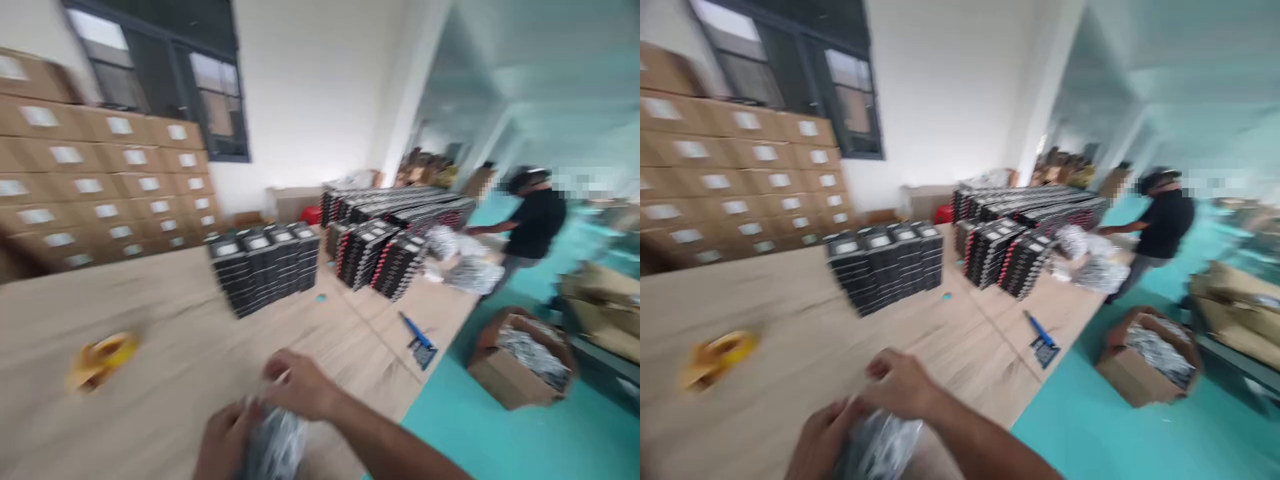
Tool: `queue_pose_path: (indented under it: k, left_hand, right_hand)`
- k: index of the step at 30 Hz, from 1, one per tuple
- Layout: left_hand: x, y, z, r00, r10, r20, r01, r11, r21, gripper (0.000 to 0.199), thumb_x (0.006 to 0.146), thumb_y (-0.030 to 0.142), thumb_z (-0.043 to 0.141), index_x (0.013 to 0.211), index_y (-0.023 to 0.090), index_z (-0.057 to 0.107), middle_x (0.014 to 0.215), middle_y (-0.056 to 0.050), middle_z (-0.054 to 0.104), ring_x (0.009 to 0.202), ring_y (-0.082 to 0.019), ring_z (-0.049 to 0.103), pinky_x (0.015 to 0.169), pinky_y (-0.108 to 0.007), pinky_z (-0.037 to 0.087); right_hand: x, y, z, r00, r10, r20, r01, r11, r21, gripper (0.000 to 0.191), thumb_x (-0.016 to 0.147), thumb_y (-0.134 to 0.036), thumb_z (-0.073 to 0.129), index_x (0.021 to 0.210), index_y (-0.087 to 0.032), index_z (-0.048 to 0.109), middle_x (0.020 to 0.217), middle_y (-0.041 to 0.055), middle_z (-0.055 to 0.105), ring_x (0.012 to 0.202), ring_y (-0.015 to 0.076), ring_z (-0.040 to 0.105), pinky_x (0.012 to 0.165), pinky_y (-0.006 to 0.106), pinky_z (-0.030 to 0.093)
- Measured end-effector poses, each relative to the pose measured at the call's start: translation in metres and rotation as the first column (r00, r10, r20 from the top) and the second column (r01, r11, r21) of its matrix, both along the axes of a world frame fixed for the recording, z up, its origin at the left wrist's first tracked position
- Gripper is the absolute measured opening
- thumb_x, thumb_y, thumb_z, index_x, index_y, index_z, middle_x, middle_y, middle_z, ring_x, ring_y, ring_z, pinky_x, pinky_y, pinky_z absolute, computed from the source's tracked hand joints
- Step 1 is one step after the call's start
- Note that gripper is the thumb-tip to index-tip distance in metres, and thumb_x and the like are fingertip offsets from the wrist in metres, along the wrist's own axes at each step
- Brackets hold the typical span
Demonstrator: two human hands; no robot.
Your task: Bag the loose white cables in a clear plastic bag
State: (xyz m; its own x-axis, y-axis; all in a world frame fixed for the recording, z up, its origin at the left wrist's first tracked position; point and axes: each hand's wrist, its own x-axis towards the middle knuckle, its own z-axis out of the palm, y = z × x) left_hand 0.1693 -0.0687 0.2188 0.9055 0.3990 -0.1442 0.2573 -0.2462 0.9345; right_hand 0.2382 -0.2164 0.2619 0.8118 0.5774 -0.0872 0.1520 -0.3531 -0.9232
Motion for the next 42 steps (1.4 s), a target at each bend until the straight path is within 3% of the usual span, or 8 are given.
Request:
queue_pose_path:
  k: [8,15,20,26,29,32,38,42]
  left_hand:
    - [0.001,-0.012,0.003,0.959,0.26,-0.111,-0.281,0.829,-0.484,0.046,0.06,0.058,0.071,0.064,0.015,0.055,0.062,-0.002,0.052,0.06,-0.015,0.048,0.058,-0.025,0.04]
    - [-0.008,-0.012,-0.005,0.971,0.238,0.022,-0.188,0.816,-0.546,0.037,0.058,0.045,0.073,0.069,0.014,0.056,0.078,-0.002,0.051,0.078,-0.015,0.05,0.071,-0.022,0.043]
    - [-0.019,0.009,-0.01,0.96,0.034,0.276,0.145,0.787,-0.6,0.035,0.077,0.046,0.07,0.085,0.015,0.056,0.095,-0.005,0.053,0.088,-0.015,0.053,0.078,-0.023,0.046]
    - [-0.037,0.075,-0.024,0.882,-0.47,0.043,0.471,0.878,-0.079,0.123,0.068,0.064,0.082,0.158,0.021,0.01,0.164,-0.017,0.008,0.152,-0.032,0.01,0.125,-0.048,0.013]
    - [-0.031,0.075,-0.028,0.797,-0.592,-0.12,0.602,0.76,0.245,0.137,0.062,0.078,0.078,0.161,0.013,0.01,0.164,-0.018,-0.002,0.152,-0.036,-0.005,0.124,-0.053,-0.004]
    - [-0.02,0.053,-0.023,0.718,-0.69,-0.089,0.666,0.645,0.375,0.113,0.076,0.074,0.069,0.16,0.017,0.021,0.164,-0.016,0.009,0.153,-0.034,0.001,0.125,-0.052,-0.003]
    - [-0.018,0.025,-0.011,0.731,-0.681,0.035,0.626,0.691,0.36,0.058,0.1,0.052,0.047,0.152,0.026,0.042,0.162,-0.008,0.025,0.152,-0.027,0.015,0.126,-0.046,-0.004]
    - [-0.019,0.014,-0.006,0.76,-0.62,0.196,0.572,0.781,0.253,0.043,0.094,0.052,0.053,0.115,0.018,0.068,0.131,-0.012,0.057,0.127,-0.031,0.048,0.118,-0.044,0.028]
  right_hand:
    - [-0.044,0.011,-0.036,1.0,-0.016,0.016,0.02,0.962,-0.271,0.094,0.054,-0.037,0.091,0.137,-0.02,0.05,0.12,0.011,0.062,0.111,0.0287,0.056,0.096,0.04,0.044]
    - [-0.034,0.025,-0.032,0.979,0.081,0.186,0.004,0.908,-0.419,0.043,0.067,-0.037,0.076,0.103,-0.019,0.065,0.102,0.0086,0.068,0.092,0.0253,0.061,0.076,0.033,0.039]
    - [-0.024,0.019,-0.051,0.992,0.038,0.12,-0.014,0.98,-0.196,0.015,0.072,-0.028,0.066,0.07,-0.017,0.058,0.068,-0.0007,0.054,0.064,0.012,0.044,0.061,0.027,0.026]
    - [-0.01,0.004,-0.063,0.972,0.148,-0.182,-0.116,0.978,0.173,0.026,0.074,-0.04,0.063,0.072,-0.015,0.057,0.065,-0.0026,0.041,0.062,0.01,0.034,0.059,0.024,0.028]
    - [-0.008,0.002,-0.057,0.963,0.186,-0.194,-0.158,0.975,0.154,0.025,0.074,-0.039,0.06,0.073,-0.015,0.056,0.064,-0.0033,0.038,0.061,0.0096,0.032,0.058,0.024,0.027]
    - [-0.003,0.0,-0.046,0.985,0.173,-0.011,-0.173,0.985,0.0,0.023,0.077,-0.033,0.059,0.063,-0.016,0.05,0.06,-0.0035,0.038,0.06,0.0094,0.032,0.058,0.024,0.025]
    - [0.003,-0.004,-0.027,0.933,0.317,0.169,-0.288,0.941,-0.179,0.022,0.081,-0.02,0.056,0.061,-0.016,0.046,0.058,-0.0037,0.041,0.058,0.0095,0.033,0.059,0.025,0.023]
    - [-0.001,0.001,-0.015,0.783,0.504,0.364,-0.313,0.826,-0.469,0.02,0.082,-0.015,0.056,0.063,-0.016,0.051,0.067,0.0002,0.058,0.063,0.0121,0.041,0.062,0.029,0.017]
